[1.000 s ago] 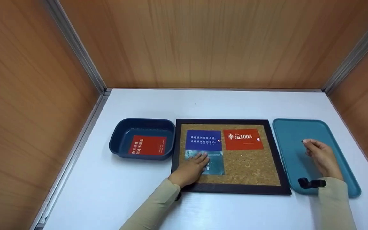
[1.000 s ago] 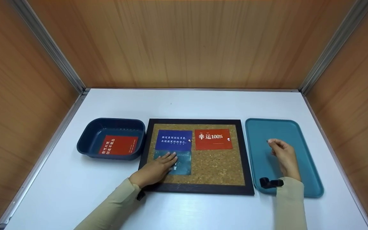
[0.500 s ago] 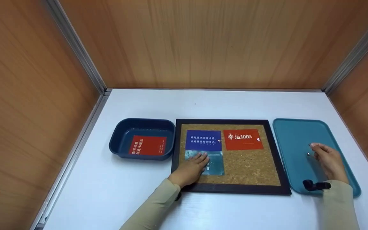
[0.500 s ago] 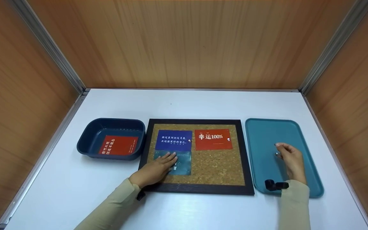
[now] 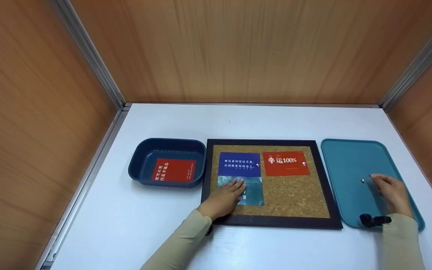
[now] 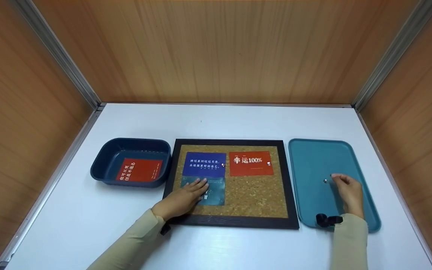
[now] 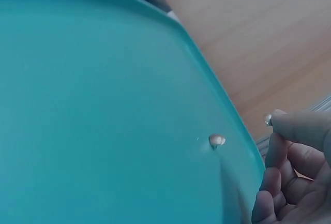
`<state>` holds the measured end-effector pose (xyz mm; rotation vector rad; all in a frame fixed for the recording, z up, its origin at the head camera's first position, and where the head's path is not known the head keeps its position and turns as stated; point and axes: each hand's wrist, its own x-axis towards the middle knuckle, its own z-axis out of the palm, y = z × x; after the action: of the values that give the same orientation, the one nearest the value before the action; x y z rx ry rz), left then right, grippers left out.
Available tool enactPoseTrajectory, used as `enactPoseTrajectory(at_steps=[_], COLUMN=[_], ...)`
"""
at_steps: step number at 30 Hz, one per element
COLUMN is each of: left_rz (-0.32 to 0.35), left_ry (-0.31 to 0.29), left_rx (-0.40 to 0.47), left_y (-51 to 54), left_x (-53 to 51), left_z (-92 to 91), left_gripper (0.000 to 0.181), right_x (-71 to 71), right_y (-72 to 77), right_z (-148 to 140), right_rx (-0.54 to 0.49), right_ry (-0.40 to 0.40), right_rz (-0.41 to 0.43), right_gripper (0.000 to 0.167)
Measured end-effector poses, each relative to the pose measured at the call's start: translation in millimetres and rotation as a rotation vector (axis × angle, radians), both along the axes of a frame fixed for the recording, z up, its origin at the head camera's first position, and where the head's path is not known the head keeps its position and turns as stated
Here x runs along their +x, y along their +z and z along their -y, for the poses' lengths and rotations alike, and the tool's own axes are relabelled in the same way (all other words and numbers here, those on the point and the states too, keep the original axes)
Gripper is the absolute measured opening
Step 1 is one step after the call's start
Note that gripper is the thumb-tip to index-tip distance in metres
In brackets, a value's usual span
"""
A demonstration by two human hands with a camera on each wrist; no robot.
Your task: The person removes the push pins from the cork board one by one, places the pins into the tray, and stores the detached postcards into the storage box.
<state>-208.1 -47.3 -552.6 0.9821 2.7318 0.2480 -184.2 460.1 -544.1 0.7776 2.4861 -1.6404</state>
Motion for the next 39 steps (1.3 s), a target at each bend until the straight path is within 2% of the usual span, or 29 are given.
enactPoseTrajectory(at_steps=[9,16,23,34,39], left_rz=[-0.011,0.001,-0.002,-0.029,-0.022], left_ry=[-0.009,-0.006,0.000,-0.013,-0.018], left_rx=[-0.003,-0.005,0.012,0.001,0.016], left_y=[0.8,1.5,1.4,2.1,0.0], left_x=[0.2,0.4,0.7,1.2,0.1], left_z=[0.0,0.2,0.7,1.1,0.7], left_gripper=[0.047,0.047,0.047,0.047,0.046], right_x=[2.2,2.5,1.9,2.7,3.6], right_y=[-5.0,-7.4,-11.0,-11.0,-10.4], right_z=[-3.9,-5.1,-2.9,-0.7,-0.8], right_rx=[0.055,0.071,0.104,0.159,0.183], right_ry=[0.019,0.013,0.015,0.038,0.043], right_rz=[0.046,0.082,0.079,0.076,0.055], right_gripper=[0.038,0.043,0.051,0.050,0.043])
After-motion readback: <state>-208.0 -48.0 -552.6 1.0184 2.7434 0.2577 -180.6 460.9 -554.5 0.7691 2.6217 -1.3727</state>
